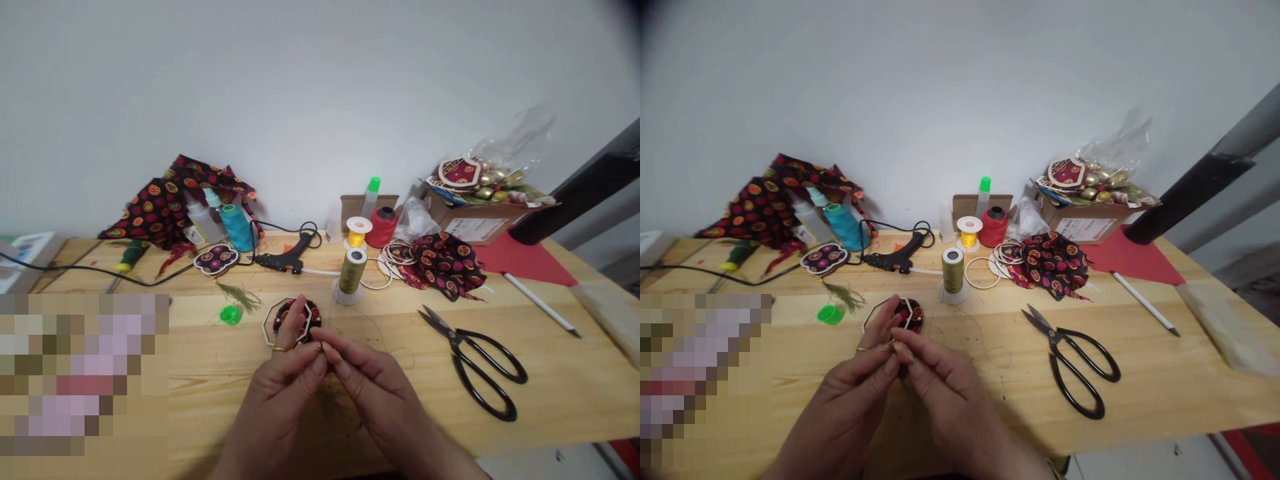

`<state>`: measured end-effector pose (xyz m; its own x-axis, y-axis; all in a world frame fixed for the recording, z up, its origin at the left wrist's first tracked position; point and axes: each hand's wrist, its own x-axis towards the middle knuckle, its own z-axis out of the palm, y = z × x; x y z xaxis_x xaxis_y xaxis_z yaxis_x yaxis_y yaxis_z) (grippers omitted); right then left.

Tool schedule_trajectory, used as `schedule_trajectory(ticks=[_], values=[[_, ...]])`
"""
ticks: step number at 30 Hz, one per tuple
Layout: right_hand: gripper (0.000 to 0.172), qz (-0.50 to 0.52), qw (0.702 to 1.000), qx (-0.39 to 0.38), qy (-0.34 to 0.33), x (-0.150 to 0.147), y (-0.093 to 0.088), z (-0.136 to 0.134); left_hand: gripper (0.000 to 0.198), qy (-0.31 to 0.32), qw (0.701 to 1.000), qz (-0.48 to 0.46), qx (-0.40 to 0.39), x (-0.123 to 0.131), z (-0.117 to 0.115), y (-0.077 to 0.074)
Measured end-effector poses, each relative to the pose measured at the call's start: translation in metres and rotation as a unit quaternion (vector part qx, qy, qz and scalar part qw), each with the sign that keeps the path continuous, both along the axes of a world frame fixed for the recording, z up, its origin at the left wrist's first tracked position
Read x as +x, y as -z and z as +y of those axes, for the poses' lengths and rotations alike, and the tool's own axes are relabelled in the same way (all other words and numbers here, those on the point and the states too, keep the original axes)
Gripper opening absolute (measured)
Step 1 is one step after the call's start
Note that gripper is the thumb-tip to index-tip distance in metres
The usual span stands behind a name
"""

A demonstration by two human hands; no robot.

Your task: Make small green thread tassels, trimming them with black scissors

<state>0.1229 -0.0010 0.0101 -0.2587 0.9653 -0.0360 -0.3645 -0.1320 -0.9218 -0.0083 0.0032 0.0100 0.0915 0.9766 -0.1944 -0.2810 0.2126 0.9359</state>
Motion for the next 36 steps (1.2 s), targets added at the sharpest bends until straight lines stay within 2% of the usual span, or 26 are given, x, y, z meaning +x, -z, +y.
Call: schedule_trajectory(ticks=[4,8,11,16,20,25,36], values=[[0.024,-0.037,0.999,0.014,-0.021,-0.001,0.004,-0.001,0.010,0.016,0.997,-0.064,-0.048,0.002,0.000,-0.003],[0.015,-0.097,0.995,0.017,0.012,0.002,0.006,-0.001,0.010,0.027,0.992,-0.102,-0.064,0.002,-0.002,-0.001],[0.020,-0.141,0.990,0.016,0.019,0.005,0.003,0.000,0.014,0.039,0.986,-0.140,-0.080,0.001,-0.002,0.001],[0.025,-0.233,0.972,0.019,0.023,0.015,0.000,0.001,0.011,-0.002,0.970,-0.221,-0.102,-0.001,0.003,-0.003],[0.026,-0.267,0.964,-0.002,0.020,0.027,0.002,0.001,0.006,-0.038,0.956,-0.272,-0.108,-0.004,0.009,-0.008],[0.024,-0.302,0.953,-0.008,0.025,0.043,0.005,0.003,0.010,-0.050,0.953,-0.291,-0.063,-0.009,0.014,-0.011],[0.026,-0.306,0.951,-0.002,0.049,0.055,-0.001,0.005,0.014,-0.025,0.953,-0.287,-0.093,-0.016,0.012,-0.009]])
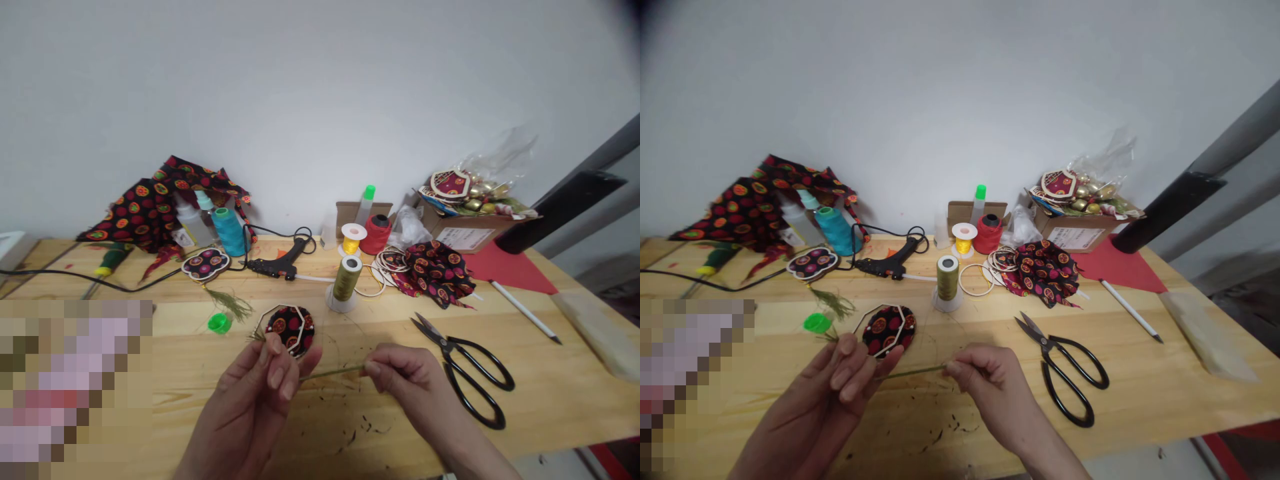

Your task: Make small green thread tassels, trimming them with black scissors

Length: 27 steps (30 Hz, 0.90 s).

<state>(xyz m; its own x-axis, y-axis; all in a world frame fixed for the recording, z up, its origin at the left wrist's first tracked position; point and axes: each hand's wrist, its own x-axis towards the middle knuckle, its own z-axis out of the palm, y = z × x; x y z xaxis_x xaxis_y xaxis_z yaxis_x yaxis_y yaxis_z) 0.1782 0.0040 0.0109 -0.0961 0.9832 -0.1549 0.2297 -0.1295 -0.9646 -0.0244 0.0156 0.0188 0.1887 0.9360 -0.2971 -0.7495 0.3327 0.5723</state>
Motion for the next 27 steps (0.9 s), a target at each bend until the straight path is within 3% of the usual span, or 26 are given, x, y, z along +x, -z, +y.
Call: schedule_trajectory(ticks=[6,11,13,16,19,21,24,27], values=[[0.026,-0.020,1.000,0.006,-0.015,0.004,-0.002,-0.001,0.006,0.076,0.994,0.062,0.054,-0.008,-0.009,-0.006],[0.027,-0.068,0.995,0.057,-0.052,0.007,-0.008,-0.003,0.030,0.170,0.973,0.088,0.132,-0.028,-0.012,-0.011],[0.027,-0.091,0.990,0.083,-0.066,0.006,-0.012,-0.004,0.038,0.151,0.964,0.107,0.190,-0.034,-0.007,-0.013],[0.027,-0.118,0.980,0.126,-0.094,0.003,-0.019,-0.006,0.033,0.053,0.945,0.236,0.222,-0.031,0.000,-0.017],[0.023,-0.144,0.967,0.161,-0.135,-0.002,-0.026,-0.010,0.020,0.021,0.890,0.404,0.209,-0.016,-0.001,-0.019],[0.020,-0.155,0.958,0.176,-0.164,-0.005,-0.029,-0.014,0.020,0.067,0.861,0.449,0.229,-0.005,-0.007,-0.018],[0.019,-0.160,0.947,0.197,-0.195,-0.008,-0.031,-0.017,0.039,0.201,0.833,0.452,0.248,0.006,-0.013,-0.013],[0.019,-0.179,0.938,0.208,-0.210,-0.009,-0.031,-0.016,0.042,0.251,0.803,0.462,0.281,0.013,-0.013,-0.011]])
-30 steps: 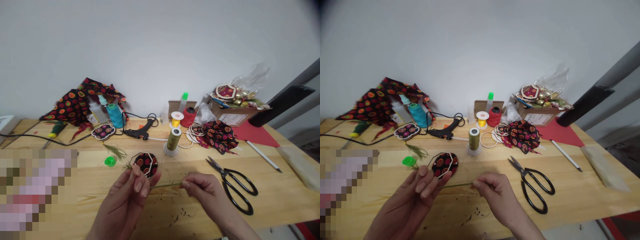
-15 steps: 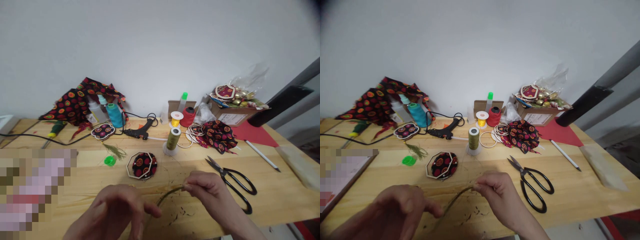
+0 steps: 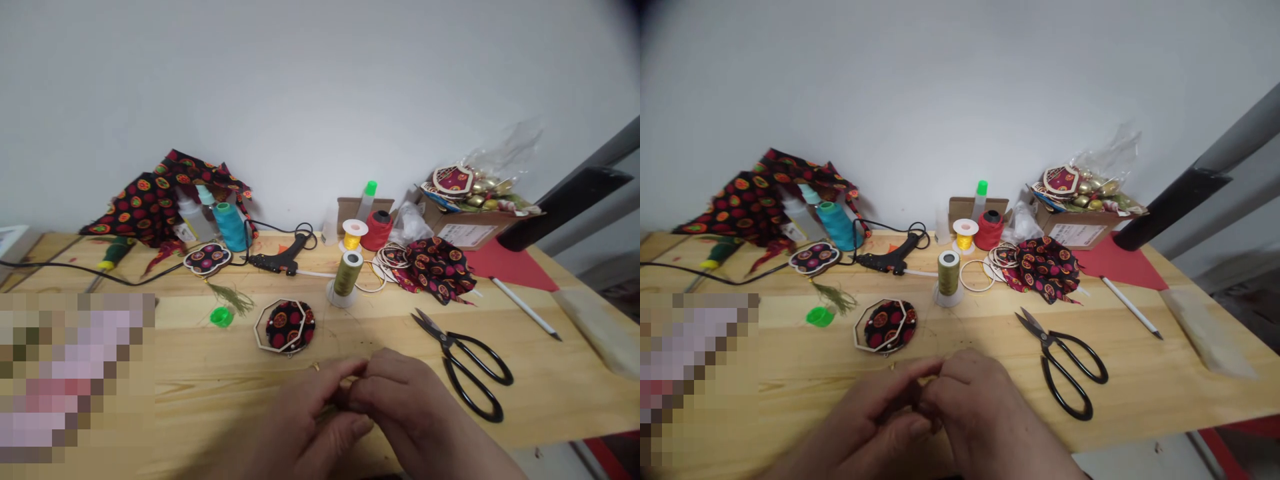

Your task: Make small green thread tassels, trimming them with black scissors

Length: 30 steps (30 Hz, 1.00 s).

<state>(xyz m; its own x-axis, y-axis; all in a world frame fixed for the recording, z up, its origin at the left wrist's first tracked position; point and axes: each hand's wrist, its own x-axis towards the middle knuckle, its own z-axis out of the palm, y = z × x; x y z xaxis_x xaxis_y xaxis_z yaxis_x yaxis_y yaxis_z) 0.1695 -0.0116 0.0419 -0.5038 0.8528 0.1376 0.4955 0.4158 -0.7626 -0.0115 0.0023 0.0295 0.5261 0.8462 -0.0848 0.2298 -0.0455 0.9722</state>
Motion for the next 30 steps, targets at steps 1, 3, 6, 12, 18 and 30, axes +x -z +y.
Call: schedule_trajectory(ticks=[1,3,6,12,18,30], values=[[0.019,-0.008,1.000,0.004,-0.002,0.000,0.000,0.001,0.042,0.013,1.000,0.007,0.008,0.001,0.001,0.000],[0.022,-0.016,1.000,0.017,-0.005,0.000,0.001,0.003,0.041,0.029,0.999,0.022,0.023,0.003,0.002,-0.001],[0.021,-0.023,1.000,0.016,-0.003,-0.001,0.002,0.004,0.032,0.032,0.997,0.050,0.051,0.003,0.001,0.000],[0.021,-0.061,0.998,-0.020,-0.002,-0.006,0.002,0.004,0.025,0.043,0.994,0.057,0.078,0.001,0.001,0.012],[0.021,-0.103,0.994,-0.027,-0.011,-0.006,-0.001,0.007,0.025,0.019,0.998,0.034,0.050,0.001,0.000,0.017],[0.023,-0.104,0.991,-0.021,0.087,0.005,0.006,0.007,0.023,-0.032,0.997,0.071,0.026,0.000,-0.001,0.018]])
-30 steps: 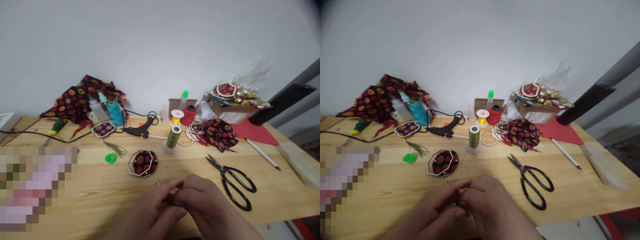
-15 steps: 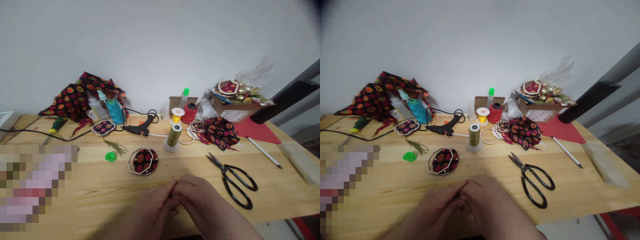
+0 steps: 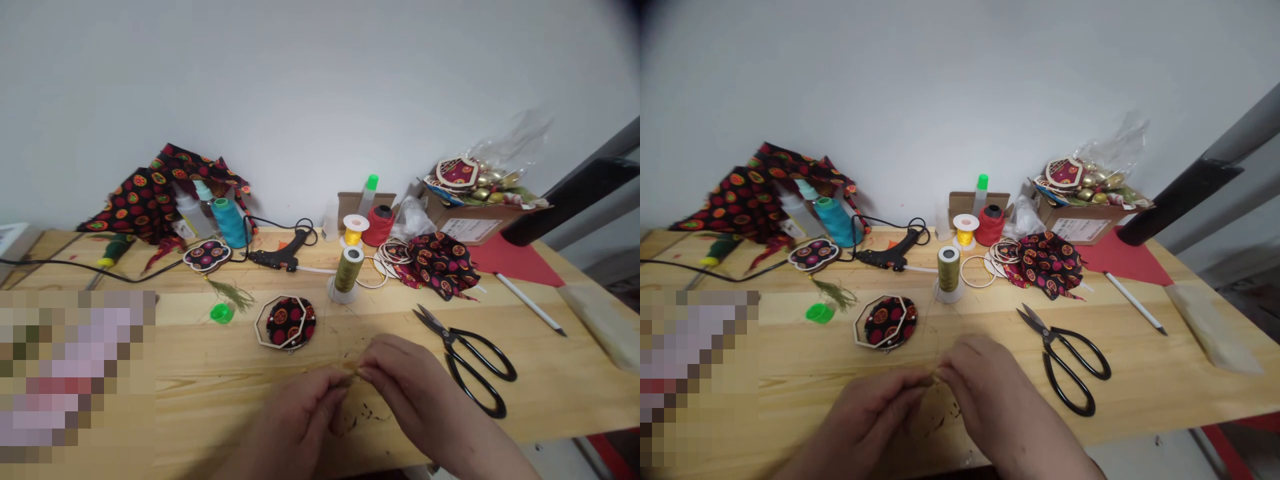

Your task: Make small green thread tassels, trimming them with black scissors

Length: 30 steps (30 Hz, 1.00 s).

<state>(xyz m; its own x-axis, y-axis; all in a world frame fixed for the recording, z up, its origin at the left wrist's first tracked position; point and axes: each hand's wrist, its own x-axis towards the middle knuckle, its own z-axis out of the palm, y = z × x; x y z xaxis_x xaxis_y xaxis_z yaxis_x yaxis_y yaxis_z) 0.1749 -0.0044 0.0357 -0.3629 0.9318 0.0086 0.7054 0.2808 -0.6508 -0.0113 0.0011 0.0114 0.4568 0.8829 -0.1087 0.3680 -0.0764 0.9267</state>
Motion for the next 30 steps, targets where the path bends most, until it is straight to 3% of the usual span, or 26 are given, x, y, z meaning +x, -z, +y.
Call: schedule_trajectory(ticks=[4,7,12,18,25,30], values=[[0.020,-0.010,0.990,0.129,0.053,0.019,0.010,0.004,0.037,-0.061,0.996,-0.029,-0.056,0.005,-0.001,-0.003],[0.026,-0.160,0.957,0.200,0.137,0.050,0.024,-0.001,0.032,-0.126,0.979,-0.069,-0.142,0.008,-0.001,-0.003],[0.026,-0.343,0.909,0.115,0.209,0.104,0.050,-0.021,0.032,-0.164,0.939,-0.135,-0.271,0.008,0.000,0.002],[0.035,-0.413,0.879,0.072,0.227,0.120,0.062,-0.030,0.036,-0.155,0.936,-0.137,-0.283,0.005,0.001,0.009],[0.037,-0.413,0.880,0.079,0.223,0.126,0.061,-0.024,0.035,-0.141,0.944,-0.119,-0.273,0.003,0.001,0.010],[0.038,-0.283,0.935,0.038,0.209,0.117,0.039,-0.030,0.036,-0.146,0.944,-0.127,-0.266,0.003,0.001,0.013]])
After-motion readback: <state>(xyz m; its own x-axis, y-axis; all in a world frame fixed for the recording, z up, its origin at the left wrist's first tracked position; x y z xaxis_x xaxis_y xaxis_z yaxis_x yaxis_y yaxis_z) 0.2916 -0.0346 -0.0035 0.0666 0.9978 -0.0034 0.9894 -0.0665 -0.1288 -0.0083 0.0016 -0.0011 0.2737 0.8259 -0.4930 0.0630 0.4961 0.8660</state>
